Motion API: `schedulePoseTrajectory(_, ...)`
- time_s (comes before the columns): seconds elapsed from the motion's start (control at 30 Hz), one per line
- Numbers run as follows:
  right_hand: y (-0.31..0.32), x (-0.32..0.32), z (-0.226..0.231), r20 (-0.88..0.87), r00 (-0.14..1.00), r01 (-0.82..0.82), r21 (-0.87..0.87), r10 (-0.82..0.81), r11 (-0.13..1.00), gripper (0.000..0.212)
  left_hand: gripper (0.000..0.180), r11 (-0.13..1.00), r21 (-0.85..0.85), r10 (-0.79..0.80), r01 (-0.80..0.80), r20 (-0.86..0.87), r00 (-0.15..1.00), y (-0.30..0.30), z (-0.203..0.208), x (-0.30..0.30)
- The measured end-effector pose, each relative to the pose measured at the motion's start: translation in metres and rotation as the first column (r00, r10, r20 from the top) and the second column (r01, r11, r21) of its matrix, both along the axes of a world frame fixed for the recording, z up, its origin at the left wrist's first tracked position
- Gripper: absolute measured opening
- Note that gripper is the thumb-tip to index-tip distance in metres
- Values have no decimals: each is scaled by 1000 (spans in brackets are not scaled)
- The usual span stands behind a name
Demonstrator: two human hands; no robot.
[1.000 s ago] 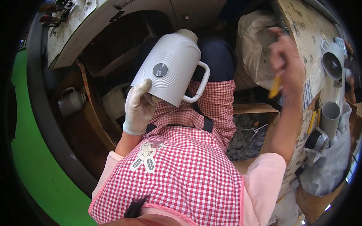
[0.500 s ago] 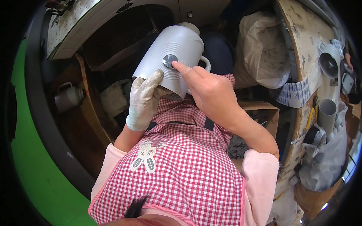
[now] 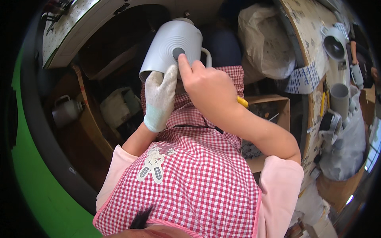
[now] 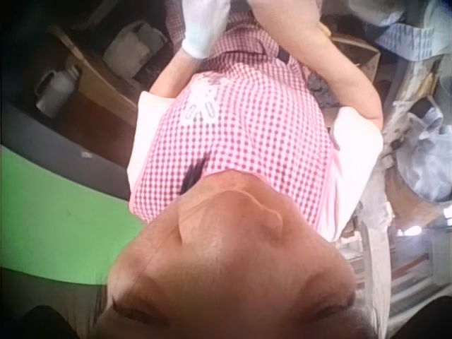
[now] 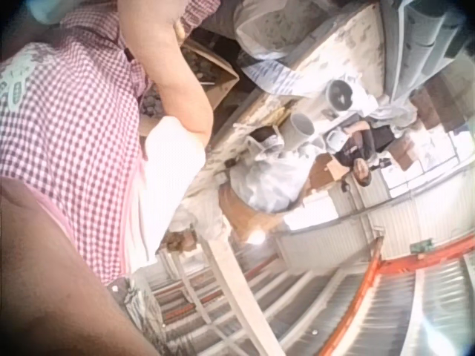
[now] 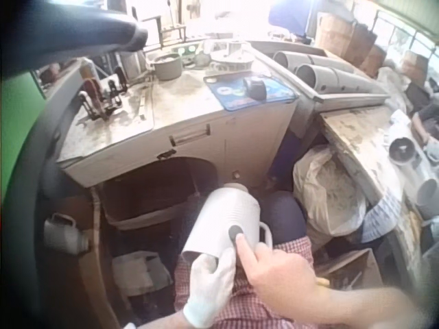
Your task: The person assembles white plastic kettles by inserting a small circular component into the base and using a yellow-handled tool to secure it. The person repeatedly picks up kettles, inserts the component, and places the finished units aside.
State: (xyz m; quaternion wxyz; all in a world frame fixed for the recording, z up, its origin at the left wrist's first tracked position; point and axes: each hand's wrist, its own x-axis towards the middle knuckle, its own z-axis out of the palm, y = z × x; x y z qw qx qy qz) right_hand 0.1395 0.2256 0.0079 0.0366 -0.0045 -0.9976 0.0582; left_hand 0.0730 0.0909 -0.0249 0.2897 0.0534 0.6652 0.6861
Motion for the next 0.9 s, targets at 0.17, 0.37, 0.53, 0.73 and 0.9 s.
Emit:
schedulePoseTrajectory(0.17, 26, -9, 0, -136, 990, -78, -429, 20, 900, 43, 43, 994, 106, 5, -26, 195, 981, -11, -2, -8)
schedulePoseTrajectory(0.37, 104, -13, -24, 146, 880, 146, -989, -452, -35, 73, 41, 973, 226, 46, -44, -4, 999, -49, 11, -13)
schedulePoseTrajectory(0.53, 98, -15, -44, 227, 916, 164, -965, -332, -206, 75, 43, 972, 214, 106, -95, -42, 993, -49, 6, -11)
schedulePoseTrajectory(0.73, 69, -25, -20, 211, 814, 212, -975, -541, -61, 92, 37, 958, 255, 174, -134, -142, 974, -31, -21, -34)
schedulePoseTrajectory(0.9, 111, -22, -12, 66, 892, -14, -985, -448, -173, 83, 64, 790, 592, 193, -158, 4, 981, -30, -37, -65)
